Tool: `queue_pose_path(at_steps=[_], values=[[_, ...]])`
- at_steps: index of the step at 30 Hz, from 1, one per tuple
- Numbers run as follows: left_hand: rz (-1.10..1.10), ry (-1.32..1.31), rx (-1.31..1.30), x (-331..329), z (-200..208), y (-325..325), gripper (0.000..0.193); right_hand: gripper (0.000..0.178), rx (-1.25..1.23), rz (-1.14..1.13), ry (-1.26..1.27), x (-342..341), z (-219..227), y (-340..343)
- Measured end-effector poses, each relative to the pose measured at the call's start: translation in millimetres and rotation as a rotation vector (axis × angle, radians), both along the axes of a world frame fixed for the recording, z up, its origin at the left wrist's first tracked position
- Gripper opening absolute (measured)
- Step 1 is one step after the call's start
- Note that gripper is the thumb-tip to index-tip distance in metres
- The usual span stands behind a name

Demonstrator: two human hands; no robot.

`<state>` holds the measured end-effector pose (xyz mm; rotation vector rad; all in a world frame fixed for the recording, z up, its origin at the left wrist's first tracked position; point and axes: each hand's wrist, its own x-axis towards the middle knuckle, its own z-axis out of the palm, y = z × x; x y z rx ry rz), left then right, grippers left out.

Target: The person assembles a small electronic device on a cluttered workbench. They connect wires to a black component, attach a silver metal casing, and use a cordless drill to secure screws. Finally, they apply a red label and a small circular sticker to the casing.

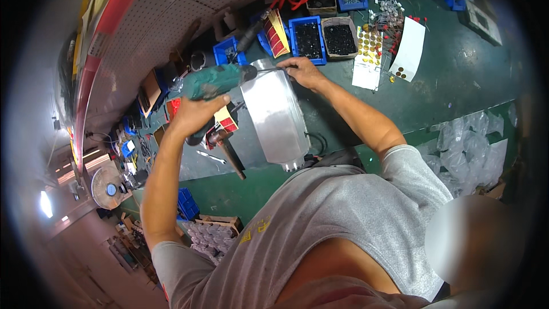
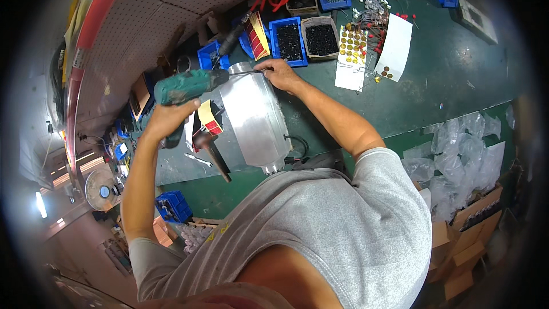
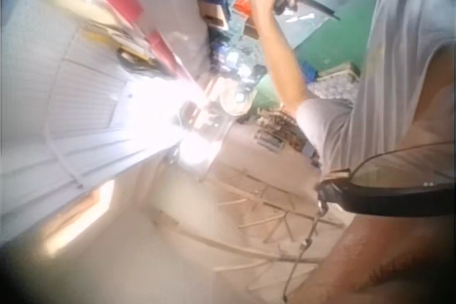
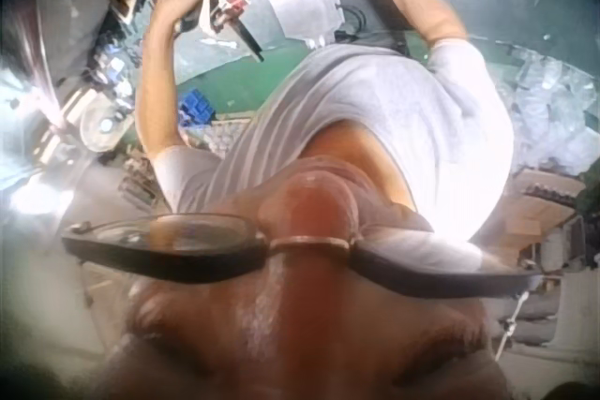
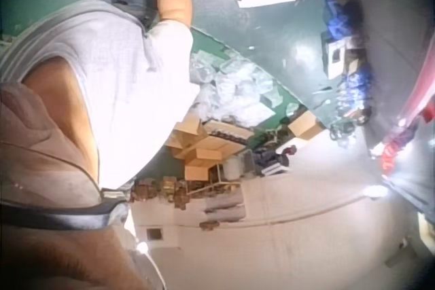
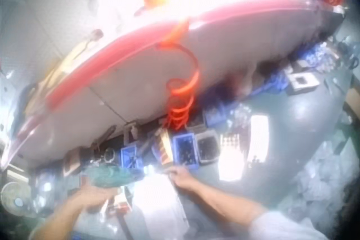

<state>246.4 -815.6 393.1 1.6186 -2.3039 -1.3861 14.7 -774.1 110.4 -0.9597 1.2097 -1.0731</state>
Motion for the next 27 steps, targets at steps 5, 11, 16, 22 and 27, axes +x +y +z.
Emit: queue_pose_path(at_steps=[5, 11, 16, 22, 27], values=[[-0.231, -0.195, -0.131, -22, -16, -38, 0.042, 0.034, -0.048, -0.030, 0.141, 10, -24, -4], [-0.381, -0.353, -0.108, -60, -8, -50, 0.040, 0.025, -0.026, -0.056, 0.097, 4, -41, -21], [-0.391, -0.410, -0.080, -67, -13, -54, 0.040, 0.038, -0.004, 0.189, 0.285, 10, -37, -84], [-0.349, -0.344, -0.084, -62, -17, -53, 0.040, 0.043, 0.121, 0.416, 0.334, 29, -37, -126], [-0.341, -0.352, -0.065, -58, -24, -55, 0.039, 0.023, 0.126, 0.404, 0.136, 28, -38, -124]])
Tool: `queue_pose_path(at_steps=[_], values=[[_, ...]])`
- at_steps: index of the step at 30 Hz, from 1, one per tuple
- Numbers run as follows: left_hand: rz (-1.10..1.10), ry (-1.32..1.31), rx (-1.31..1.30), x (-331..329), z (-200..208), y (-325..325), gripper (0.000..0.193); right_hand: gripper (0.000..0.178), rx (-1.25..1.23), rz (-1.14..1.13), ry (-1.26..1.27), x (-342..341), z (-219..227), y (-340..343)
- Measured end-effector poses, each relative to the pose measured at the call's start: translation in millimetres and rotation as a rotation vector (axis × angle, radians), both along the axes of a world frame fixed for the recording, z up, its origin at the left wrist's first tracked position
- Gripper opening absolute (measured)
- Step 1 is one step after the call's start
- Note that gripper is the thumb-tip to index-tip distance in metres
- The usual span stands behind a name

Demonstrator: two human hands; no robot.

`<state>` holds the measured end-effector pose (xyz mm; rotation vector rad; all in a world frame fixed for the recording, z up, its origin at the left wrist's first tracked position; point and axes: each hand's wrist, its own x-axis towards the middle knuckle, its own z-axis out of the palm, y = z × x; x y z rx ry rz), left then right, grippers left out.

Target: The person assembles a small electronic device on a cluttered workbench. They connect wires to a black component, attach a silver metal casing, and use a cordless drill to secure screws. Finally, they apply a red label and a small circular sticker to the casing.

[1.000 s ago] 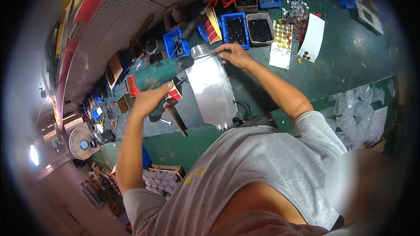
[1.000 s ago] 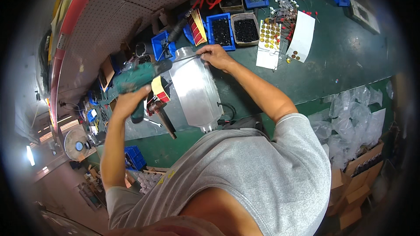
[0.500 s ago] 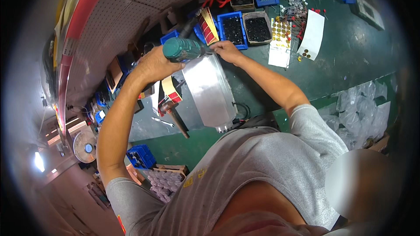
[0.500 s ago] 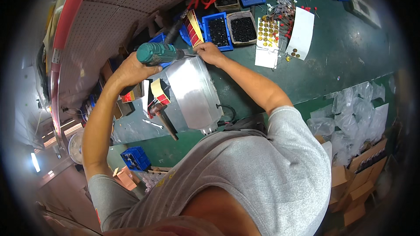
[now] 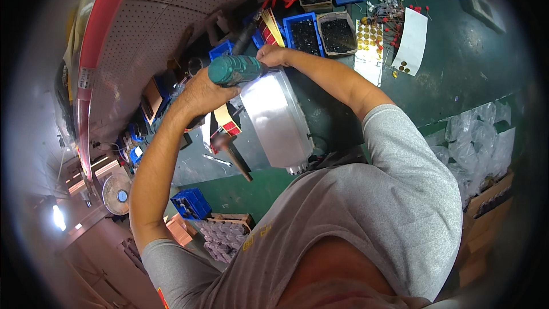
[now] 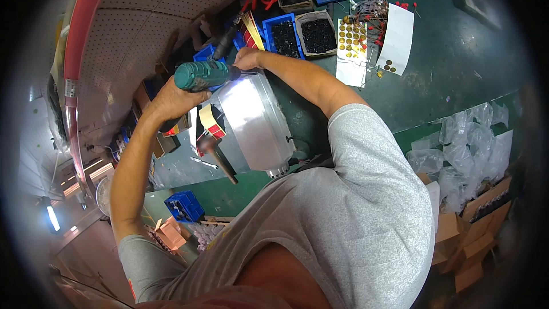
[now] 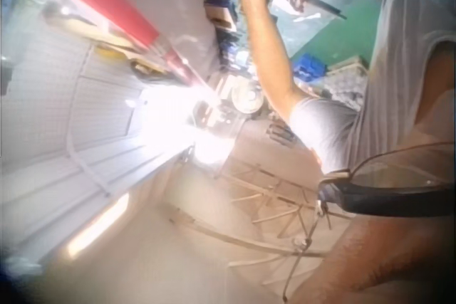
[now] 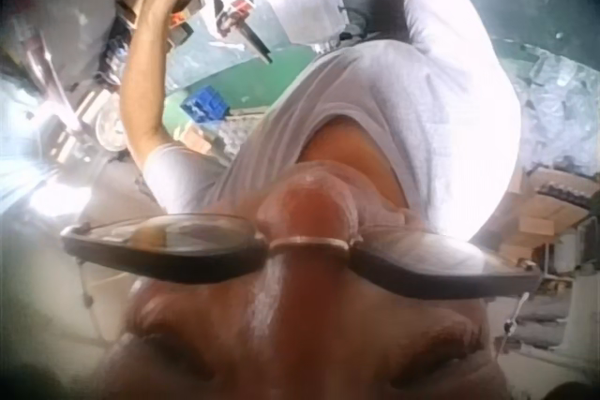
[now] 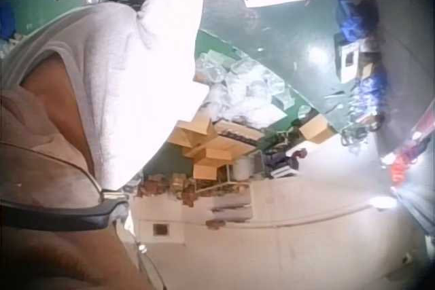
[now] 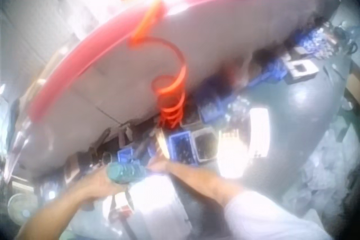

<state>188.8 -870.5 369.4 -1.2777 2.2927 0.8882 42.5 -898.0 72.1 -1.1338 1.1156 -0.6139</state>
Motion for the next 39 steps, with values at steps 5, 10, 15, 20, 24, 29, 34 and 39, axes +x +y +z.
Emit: queue_pose_path(at_steps=[5, 10, 15, 20, 24, 29, 34, 39], values=[[0.013, 0.000, -0.025, -2, -2, 3, 0.040, 0.019, 0.004, 0.004, -0.035, -5, -2, -2], [0.064, 0.051, -0.015, 3, -10, 6, 0.042, 0.022, 0.010, -0.056, -0.045, 0, 6, 6], [0.069, 0.085, -0.054, 10, -8, 15, 0.047, 0.040, -0.140, 0.029, 0.121, 2, 0, -1], [0.039, 0.088, -0.080, 10, 8, 12, 0.045, 0.019, -0.157, -0.083, 0.018, 8, -27, -10], [0.038, 0.110, -0.104, 33, 28, 14, 0.047, 0.018, -0.108, -0.078, 0.065, 0, -41, -16], [0.331, 0.408, -0.171, 131, 5, 66, 0.054, 0.048, -0.066, -0.073, 0.108, 7, -2, 2], [0.621, 0.828, -0.025, 243, -78, 156, 0.040, 0.043, -0.496, -0.177, 0.770, 43, 43, 10], [0.824, 0.898, -0.154, 327, -145, 245, 0.029, 0.018, -0.779, -0.177, 0.577, 144, 57, 2]])
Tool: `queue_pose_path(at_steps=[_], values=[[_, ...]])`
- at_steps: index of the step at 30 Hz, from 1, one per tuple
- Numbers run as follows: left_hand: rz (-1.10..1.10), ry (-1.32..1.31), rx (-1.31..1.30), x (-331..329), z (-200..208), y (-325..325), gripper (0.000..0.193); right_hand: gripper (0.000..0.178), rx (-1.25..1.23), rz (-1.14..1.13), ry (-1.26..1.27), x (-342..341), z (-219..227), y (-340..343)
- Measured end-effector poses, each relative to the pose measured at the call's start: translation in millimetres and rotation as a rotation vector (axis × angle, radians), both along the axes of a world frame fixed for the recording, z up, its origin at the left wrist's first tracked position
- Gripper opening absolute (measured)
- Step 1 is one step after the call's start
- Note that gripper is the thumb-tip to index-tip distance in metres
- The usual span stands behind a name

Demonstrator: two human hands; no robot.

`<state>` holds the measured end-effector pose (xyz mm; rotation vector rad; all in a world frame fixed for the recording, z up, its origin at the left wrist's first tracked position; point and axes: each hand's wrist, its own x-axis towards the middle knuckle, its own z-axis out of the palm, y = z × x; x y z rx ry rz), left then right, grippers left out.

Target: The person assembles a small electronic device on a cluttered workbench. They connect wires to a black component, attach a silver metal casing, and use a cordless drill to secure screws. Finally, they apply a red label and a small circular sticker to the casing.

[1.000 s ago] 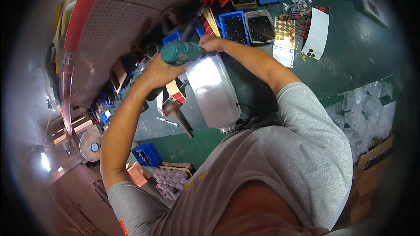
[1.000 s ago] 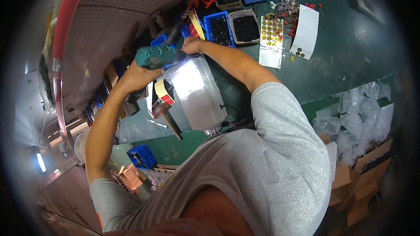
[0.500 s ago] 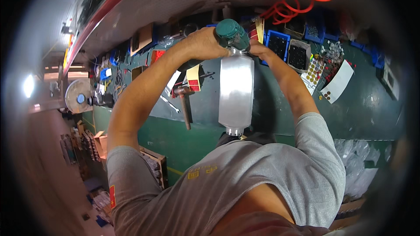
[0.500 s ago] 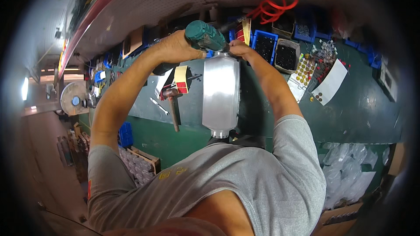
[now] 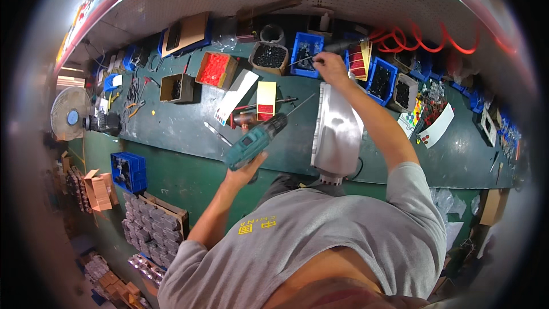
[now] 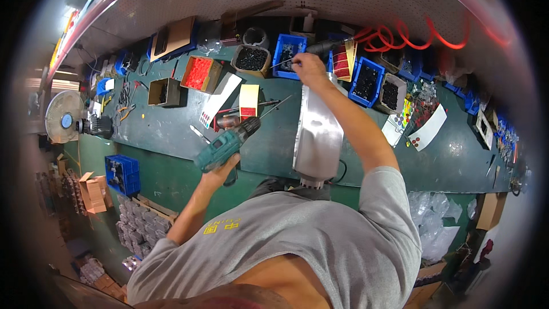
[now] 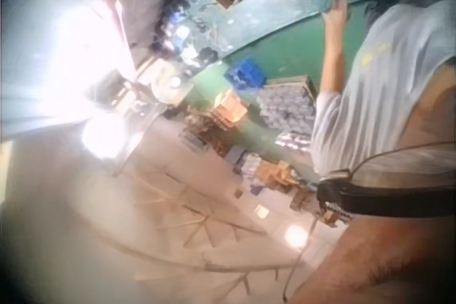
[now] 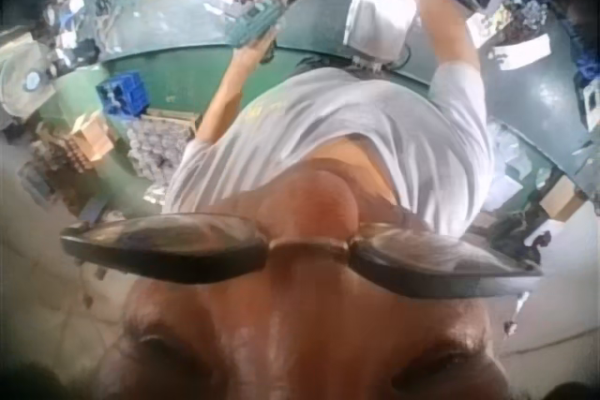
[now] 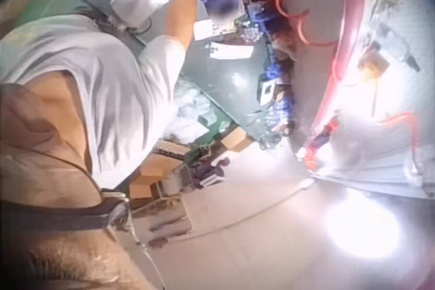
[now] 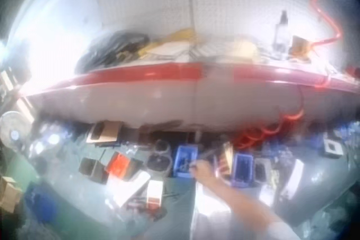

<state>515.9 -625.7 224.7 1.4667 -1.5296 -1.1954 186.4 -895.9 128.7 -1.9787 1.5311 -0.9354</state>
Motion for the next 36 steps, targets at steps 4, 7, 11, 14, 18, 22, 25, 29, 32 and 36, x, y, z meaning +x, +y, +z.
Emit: queue_pose_path(at_steps=[4, 7, 11, 14, 18, 22, 25, 29, 32, 36], values=[[-0.009, -0.049, 0.028, 49, -12, 31, 0.023, 0.015, 0.028, 0.066, 0.248, 90, -19, -26], [-0.038, -0.195, -0.042, 64, 18, 33, 0.020, 0.012, -0.013, 0.069, 0.460, 129, -40, -52], [0.119, -0.089, 0.061, 92, -5, 62, 0.027, 0.015, 0.016, 0.111, 0.738, 168, -47, -70], [0.229, 0.108, 0.218, 99, -19, 68, 0.027, 0.019, 0.124, 0.116, 0.785, 182, -51, -81], [0.204, 0.112, 0.129, 100, -20, 56, 0.024, 0.017, 0.265, 0.052, 0.589, 176, -55, -87], [0.113, 0.011, 0.172, 105, -14, 39, 0.019, 0.017, 0.194, -0.094, 0.125, 157, -78, -93], [0.046, -0.016, 0.056, 108, -11, 26, 0.021, 0.017, 0.220, -0.112, -0.114, 152, -78, -90], [-0.003, -0.048, -0.022, 117, -18, 18, 0.023, 0.011, 0.687, -0.213, -0.766, 154, -30, -61], [-0.045, -0.112, -0.188, 118, -8, 2, 0.021, 0.007, 0.774, -0.159, -1.146, 131, -2, -13], [-0.079, -0.060, 0.009, 134, -28, 4, 0.025, 0.008, 0.817, -0.172, -1.305, 99, 38, 70]])
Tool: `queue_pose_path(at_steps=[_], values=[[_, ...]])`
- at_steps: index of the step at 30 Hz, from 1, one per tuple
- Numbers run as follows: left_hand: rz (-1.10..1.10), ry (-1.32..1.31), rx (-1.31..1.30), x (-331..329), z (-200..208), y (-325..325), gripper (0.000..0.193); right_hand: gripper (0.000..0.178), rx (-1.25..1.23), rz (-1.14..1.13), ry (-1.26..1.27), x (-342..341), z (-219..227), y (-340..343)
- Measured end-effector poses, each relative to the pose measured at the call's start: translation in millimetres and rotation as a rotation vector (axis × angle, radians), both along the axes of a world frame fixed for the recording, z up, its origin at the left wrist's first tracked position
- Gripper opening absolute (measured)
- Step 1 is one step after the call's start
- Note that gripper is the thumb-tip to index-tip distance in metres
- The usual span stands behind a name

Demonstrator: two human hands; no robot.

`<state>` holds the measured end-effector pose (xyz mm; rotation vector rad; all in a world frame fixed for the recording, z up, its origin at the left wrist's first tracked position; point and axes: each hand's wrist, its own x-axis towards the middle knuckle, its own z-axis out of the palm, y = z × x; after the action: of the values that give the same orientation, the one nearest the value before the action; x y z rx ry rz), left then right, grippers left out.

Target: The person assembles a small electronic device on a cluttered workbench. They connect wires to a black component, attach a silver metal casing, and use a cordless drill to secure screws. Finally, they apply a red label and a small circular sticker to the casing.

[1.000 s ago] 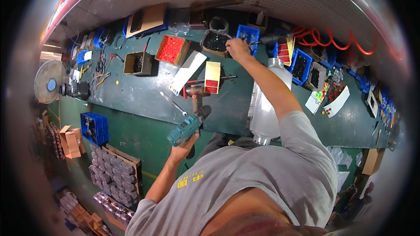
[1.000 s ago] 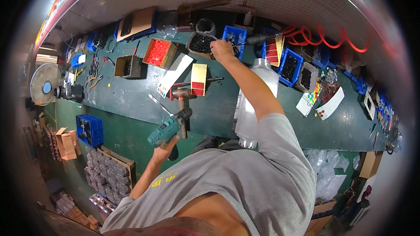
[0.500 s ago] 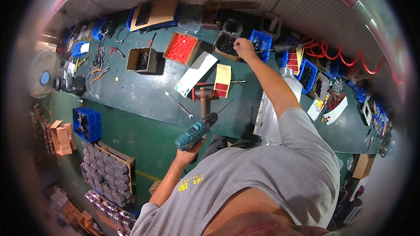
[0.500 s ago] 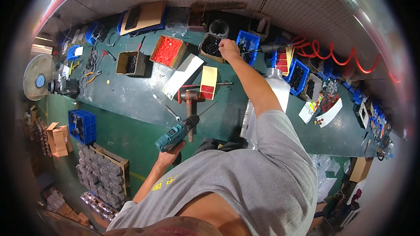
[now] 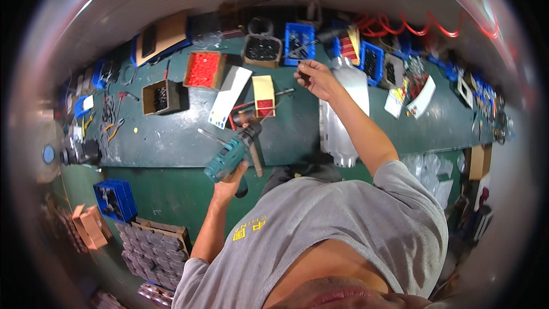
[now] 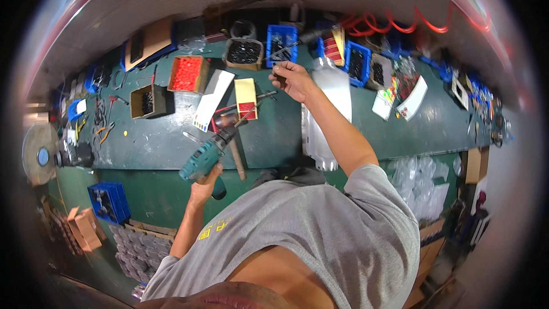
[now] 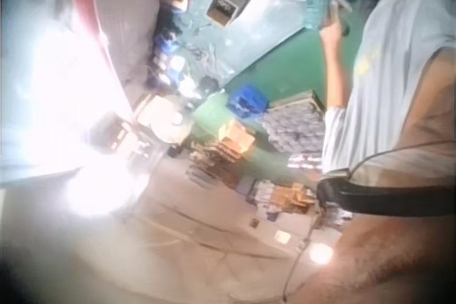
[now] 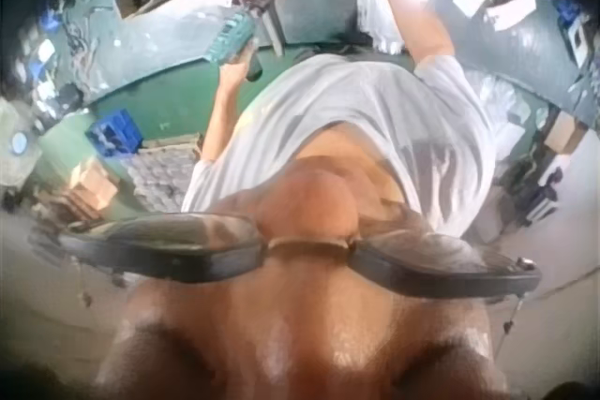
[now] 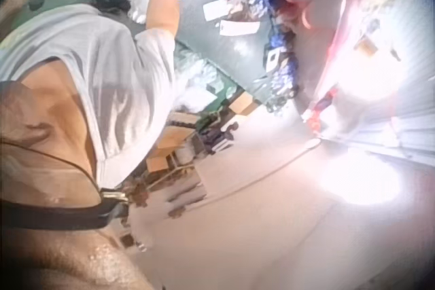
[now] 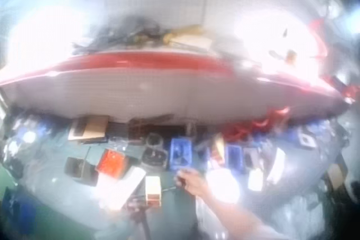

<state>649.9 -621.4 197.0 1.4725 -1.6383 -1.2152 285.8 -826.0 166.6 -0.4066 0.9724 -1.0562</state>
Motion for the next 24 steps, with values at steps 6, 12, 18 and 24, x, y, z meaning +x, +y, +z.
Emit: queue_pose_path(at_steps=[6, 12, 18, 24], values=[[-0.051, 0.367, 0.199, -27, 26, -4, 0.031, 0.016, -0.017, 0.005, 0.263, -57, 26, 121], [-0.163, 0.328, 0.339, -94, 62, 6, 0.027, 0.017, -0.048, -0.079, 0.410, -104, 31, 206], [-0.217, 0.200, 0.452, -142, 56, 32, 0.029, 0.019, -0.107, -0.145, 0.501, -154, 28, 267], [-0.291, 0.184, 0.372, -194, 80, 63, 0.034, 0.018, -0.136, -0.243, 0.424, -191, 18, 321]])
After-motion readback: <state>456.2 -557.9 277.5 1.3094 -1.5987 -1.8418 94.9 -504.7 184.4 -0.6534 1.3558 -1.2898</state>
